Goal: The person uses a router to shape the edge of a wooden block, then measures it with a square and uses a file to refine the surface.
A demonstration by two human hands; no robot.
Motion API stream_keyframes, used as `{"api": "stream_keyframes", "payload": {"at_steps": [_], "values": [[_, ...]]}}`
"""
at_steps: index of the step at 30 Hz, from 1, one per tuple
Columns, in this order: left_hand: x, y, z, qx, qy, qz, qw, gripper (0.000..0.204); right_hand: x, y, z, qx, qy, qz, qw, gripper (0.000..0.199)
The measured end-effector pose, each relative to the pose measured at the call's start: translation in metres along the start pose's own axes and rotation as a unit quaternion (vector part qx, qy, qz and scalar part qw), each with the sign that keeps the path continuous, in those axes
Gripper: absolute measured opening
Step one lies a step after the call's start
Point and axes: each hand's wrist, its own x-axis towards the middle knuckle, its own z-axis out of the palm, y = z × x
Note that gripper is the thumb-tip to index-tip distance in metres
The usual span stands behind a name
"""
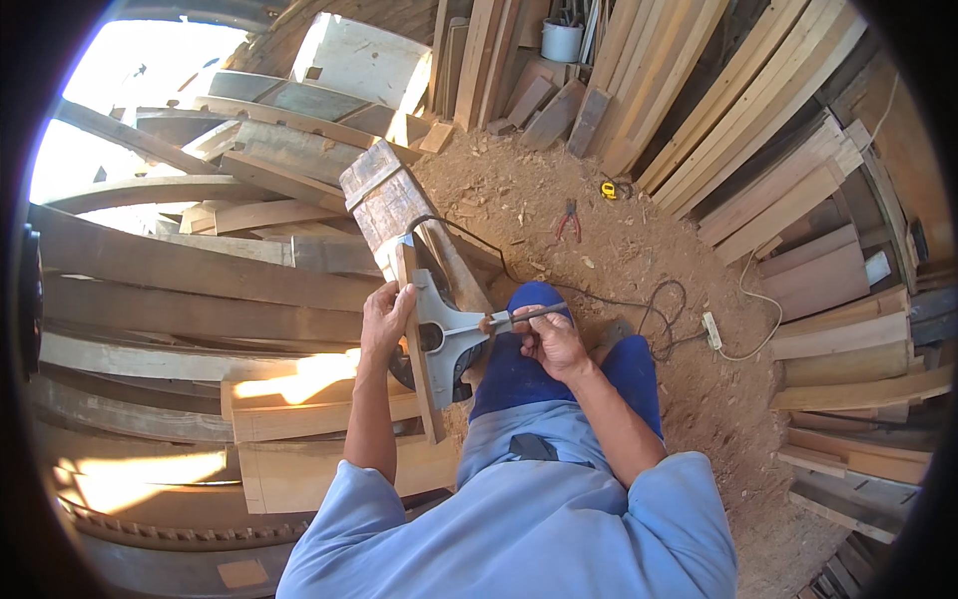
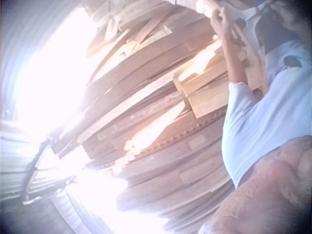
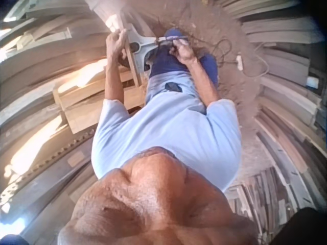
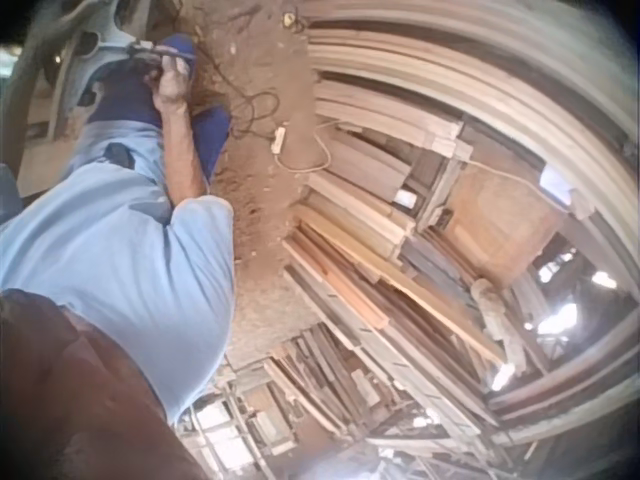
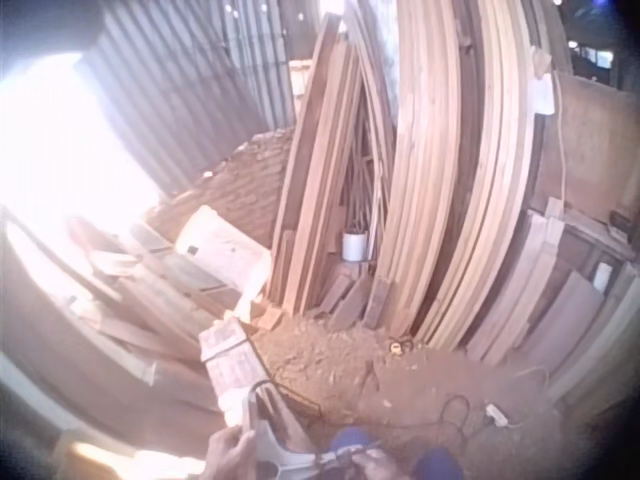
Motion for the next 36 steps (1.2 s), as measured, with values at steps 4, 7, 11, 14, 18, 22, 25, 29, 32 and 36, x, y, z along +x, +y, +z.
{"api": "stream_keyframes", "payload": {"at_steps": [4,7,11,14,18,22,25,29,32,36], "values": [[0.0,-0.012,0.001,-0.025,0.011,-0.01,1.0,0.045,-0.012,-0.005,-0.005,-0.061,0.021,0.006,0.998,0.025],[-0.003,-0.014,0.001,-0.04,0.02,-0.038,0.998,0.049,-0.022,-0.006,-0.006,-0.093,0.045,0.013,0.995,0.027],[-0.009,-0.019,0.004,-0.104,0.045,-0.068,0.991,0.05,-0.033,-0.002,-0.003,-0.157,0.05,0.025,0.986,0.027],[-0.011,-0.025,0.007,-0.136,0.058,-0.083,0.986,0.052,-0.044,-0.002,0.008,-0.241,0.038,0.056,0.968,0.028],[-0.01,-0.042,0.008,-0.151,0.091,-0.108,0.978,0.063,-0.057,-0.003,0.031,-0.373,-0.034,0.105,0.921,0.034],[-0.011,-0.015,0.002,0.057,0.172,0.003,0.983,0.063,-0.058,-0.003,0.038,-0.449,-0.046,0.1,0.887,0.037],[-0.009,-0.014,-0.011,0.158,0.145,0.125,0.969,0.045,-0.059,-0.003,0.038,-0.455,-0.044,0.084,0.885,0.036],[-0.003,-0.009,-0.02,0.265,0.085,0.183,0.943,0.028,-0.06,-0.001,0.031,-0.452,-0.039,0.071,0.889,0.035],[-0.002,-0.01,-0.018,0.322,0.14,0.22,0.91,0.028,-0.061,0.0,0.028,-0.452,-0.029,0.065,0.889,0.035],[-0.011,-0.013,-0.018,0.327,0.226,0.25,0.883,0.028,-0.064,-0.006,0.035,-0.484,-0.067,0.079,0.869,0.034]]}}
